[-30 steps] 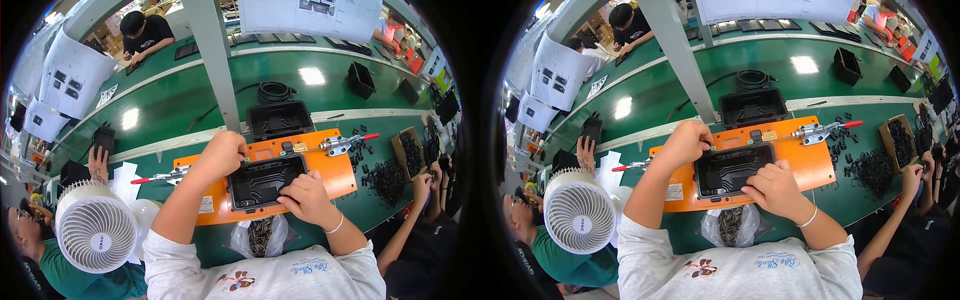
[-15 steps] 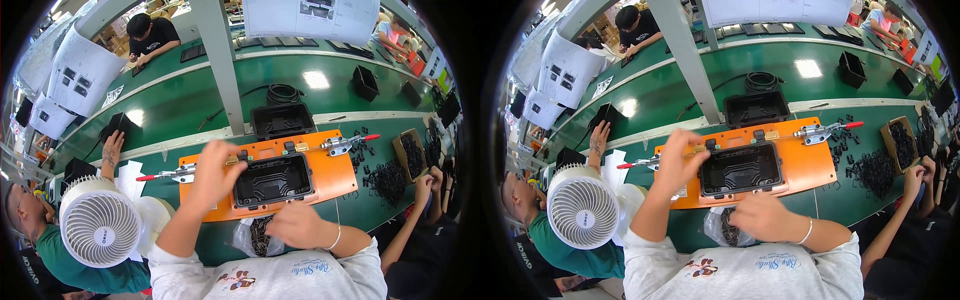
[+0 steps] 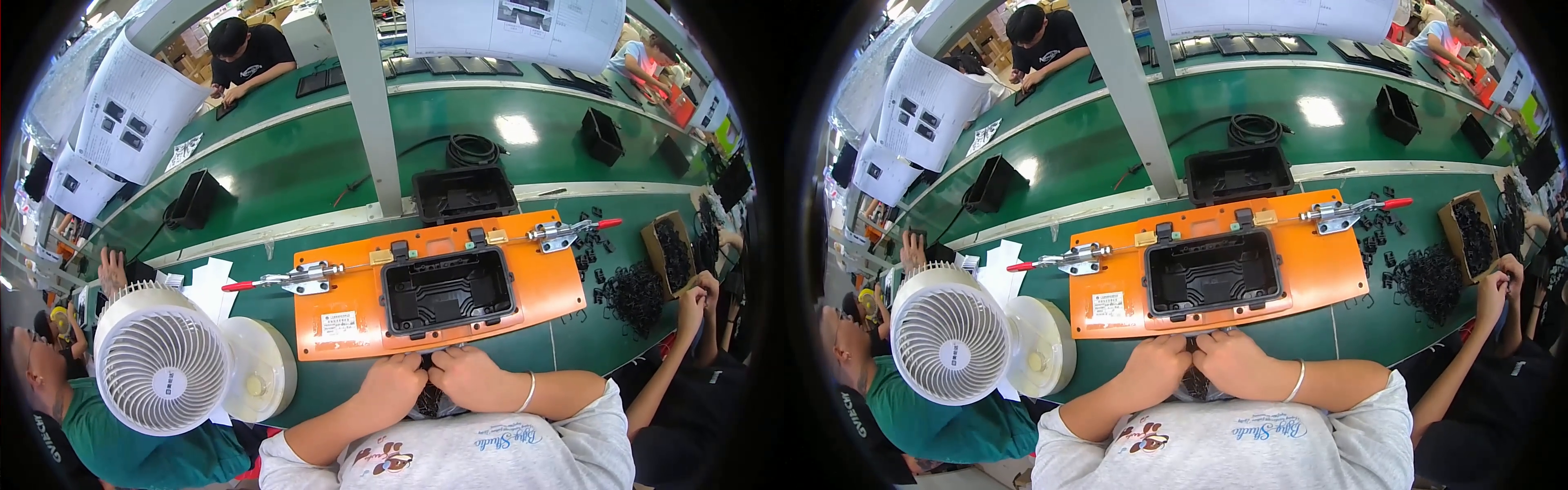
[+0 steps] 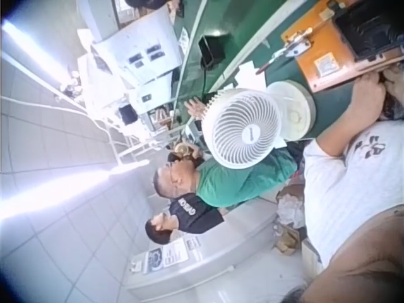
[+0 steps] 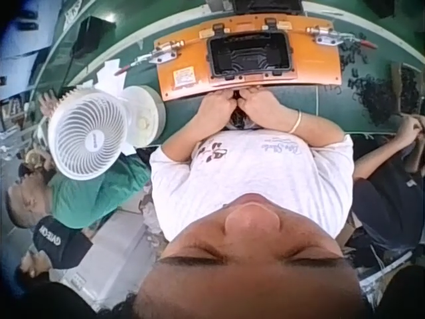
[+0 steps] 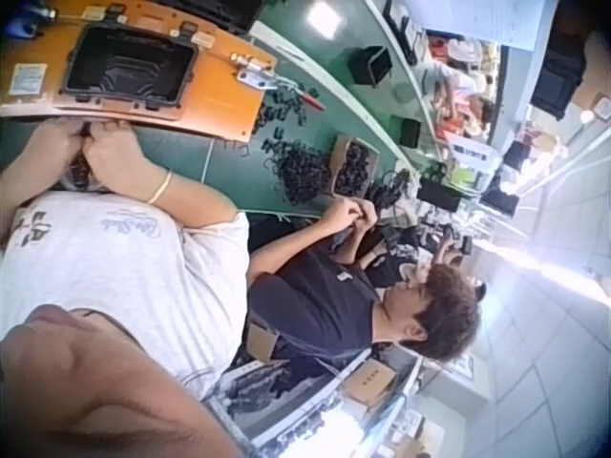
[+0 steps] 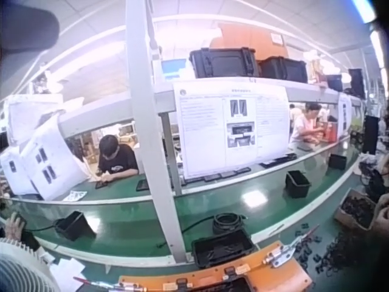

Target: Assembling small plastic components into a housing using a manual clamping fixture on a production line.

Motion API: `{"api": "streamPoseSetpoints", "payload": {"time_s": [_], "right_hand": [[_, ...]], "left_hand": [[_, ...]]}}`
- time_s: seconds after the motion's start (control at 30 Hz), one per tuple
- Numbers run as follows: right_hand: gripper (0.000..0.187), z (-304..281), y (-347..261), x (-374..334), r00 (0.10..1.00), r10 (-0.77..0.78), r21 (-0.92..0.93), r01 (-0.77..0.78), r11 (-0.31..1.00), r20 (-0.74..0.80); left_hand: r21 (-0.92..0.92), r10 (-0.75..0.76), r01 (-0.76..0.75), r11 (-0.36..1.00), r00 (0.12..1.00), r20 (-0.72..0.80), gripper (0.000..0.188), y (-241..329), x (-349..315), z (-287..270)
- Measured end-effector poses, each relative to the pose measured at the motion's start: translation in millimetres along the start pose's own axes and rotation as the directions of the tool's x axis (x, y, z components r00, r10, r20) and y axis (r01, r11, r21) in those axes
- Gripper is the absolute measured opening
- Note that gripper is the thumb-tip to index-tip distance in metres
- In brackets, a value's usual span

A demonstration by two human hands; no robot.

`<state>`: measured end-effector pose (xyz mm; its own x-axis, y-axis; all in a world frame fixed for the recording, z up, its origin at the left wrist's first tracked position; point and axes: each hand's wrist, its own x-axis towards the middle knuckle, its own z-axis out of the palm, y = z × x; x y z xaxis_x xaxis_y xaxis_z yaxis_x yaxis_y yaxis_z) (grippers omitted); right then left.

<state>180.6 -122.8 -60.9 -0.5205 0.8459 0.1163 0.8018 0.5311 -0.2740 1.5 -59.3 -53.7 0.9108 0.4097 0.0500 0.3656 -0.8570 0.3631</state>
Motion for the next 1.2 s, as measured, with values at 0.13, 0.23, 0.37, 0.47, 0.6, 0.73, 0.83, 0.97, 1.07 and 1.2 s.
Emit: {"api": "streamPoseSetpoints", "payload": {"time_s": [0.13,0.23,0.37,0.47,0.6,0.73,0.83,0.97,1.07,1.2], "right_hand": [[0.009,-12.2,7.7,-4.4,0.998,-0.057,0.158,0.057,0.986,-0.002],[0.011,-16.1,10.8,-7.2,0.997,-0.079,0.187,0.079,0.979,-0.005],[0.011,-62.3,31.6,2.1,0.921,-0.070,0.200,0.157,0.967,-0.383],[0.014,-93.7,86.7,10.7,0.810,0.092,-0.012,-0.122,0.992,-0.579],[0.019,-79.1,131.2,11.6,0.779,0.248,0.040,-0.277,0.960,-0.576],[0.030,-77.9,133.8,10.2,0.804,0.272,0.127,-0.242,0.962,-0.529],[0.036,-88.6,120.1,3.2,0.760,0.262,0.128,-0.233,0.964,-0.595],[0.041,-88.8,124.5,-27.7,0.716,0.412,0.184,-0.378,0.907,-0.564],[0.039,-90.4,127.9,-46.0,0.611,0.464,0.232,-0.422,0.876,-0.641],[0.036,-90.5,142.4,-85.5,0.355,0.614,0.353,-0.575,0.738,-0.705]], "left_hand": [[-0.100,0.010,-0.018,0.995,0.997,-0.080,0.006,-4.9,-3.9,1.7],[-0.163,0.022,-0.042,0.986,0.993,-0.120,0.007,-6.6,-2.6,0.3],[-0.252,0.067,-0.084,0.964,0.995,-0.072,0.007,-10.8,-1.6,-27.6],[-0.418,0.007,-0.129,0.899,0.959,-0.282,0.011,-19.4,2.3,-51.0],[-0.370,-0.130,-0.055,0.927,0.880,-0.457,0.011,-39.9,29.4,-73.8],[-0.317,-0.184,-0.004,0.949,0.807,-0.561,0.012,-71.1,51.3,-71.6],[-0.383,-0.257,-0.004,0.924,0.735,-0.627,0.011,-85.8,65.0,-62.0],[-0.311,-0.228,0.036,0.950,0.760,-0.608,0.012,-101.4,72.5,-49.2],[-0.209,-0.185,0.067,0.976,0.761,-0.622,0.013,-102.9,68.3,-47.5],[-0.073,-0.094,0.061,0.995,0.749,-0.655,0.014,-96.5,70.1,-50.3]]}}
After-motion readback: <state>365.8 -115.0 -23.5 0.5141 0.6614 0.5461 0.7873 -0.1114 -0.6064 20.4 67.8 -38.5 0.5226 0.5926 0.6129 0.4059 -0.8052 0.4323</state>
